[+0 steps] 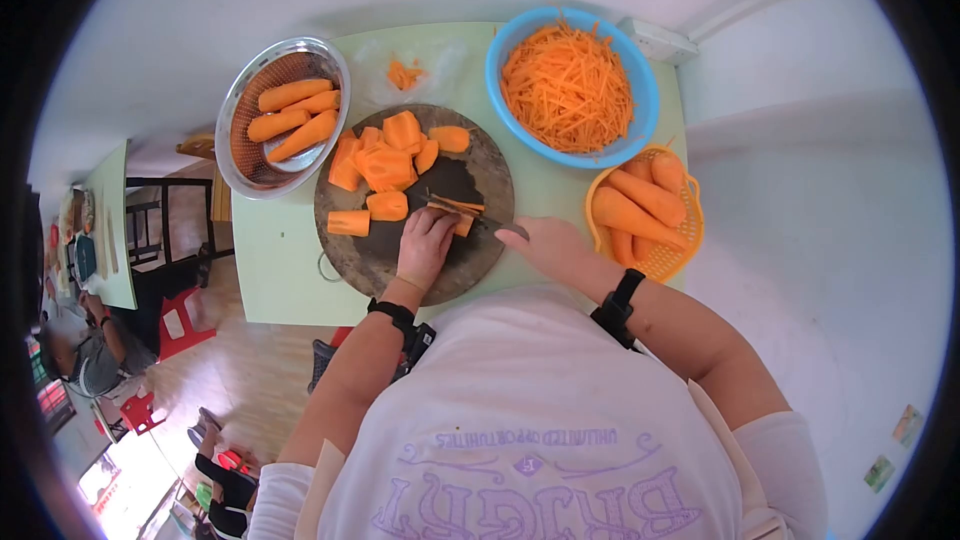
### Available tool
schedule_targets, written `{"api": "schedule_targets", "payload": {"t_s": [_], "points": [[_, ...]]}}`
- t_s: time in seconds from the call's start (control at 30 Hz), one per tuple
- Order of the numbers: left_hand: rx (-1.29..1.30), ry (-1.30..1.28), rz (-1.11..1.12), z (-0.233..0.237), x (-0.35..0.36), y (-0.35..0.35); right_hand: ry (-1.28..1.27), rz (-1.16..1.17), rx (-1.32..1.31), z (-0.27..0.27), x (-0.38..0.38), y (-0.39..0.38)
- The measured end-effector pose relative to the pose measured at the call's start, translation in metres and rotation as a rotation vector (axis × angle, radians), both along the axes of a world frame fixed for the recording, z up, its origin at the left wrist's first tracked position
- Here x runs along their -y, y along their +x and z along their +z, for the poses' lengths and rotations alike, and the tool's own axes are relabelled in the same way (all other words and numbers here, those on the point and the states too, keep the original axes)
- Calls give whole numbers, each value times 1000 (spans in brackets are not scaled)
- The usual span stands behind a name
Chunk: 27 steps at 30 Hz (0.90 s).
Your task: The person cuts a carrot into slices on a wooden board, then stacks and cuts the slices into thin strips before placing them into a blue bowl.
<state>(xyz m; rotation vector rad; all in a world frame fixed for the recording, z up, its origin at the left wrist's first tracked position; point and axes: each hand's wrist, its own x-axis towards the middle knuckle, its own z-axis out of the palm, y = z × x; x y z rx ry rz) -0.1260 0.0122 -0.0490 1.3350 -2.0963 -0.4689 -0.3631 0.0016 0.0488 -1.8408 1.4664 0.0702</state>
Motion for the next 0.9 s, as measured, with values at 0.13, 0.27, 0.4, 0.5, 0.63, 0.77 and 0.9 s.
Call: {"api": "schedule_targets", "payload": {"t_s": [0.13,0.27,0.4,0.5,0.63,0.77,0.9], "points": [[-2,-12,-14,0,0,5,-24,48,-12,2,-4,-12],[35,-9,-16,-2,-1,5,-74,65,-42,22,-12,-10],[49,-53,-1,-3,-2,5,-69,52,-57,28,-13,-6],[45,-25,-4,-5,-2,6,-90,52,-70,25,-16,-5],[36,-1,-1,-7,-3,6,-119,49,-38,24,-18,-4],[37,-2,-3,-8,-4,6,-124,65,-36,25,-17,-5],[40,2,-7,-10,-4,7,-21,69,-109,31,-15,-1]]}}
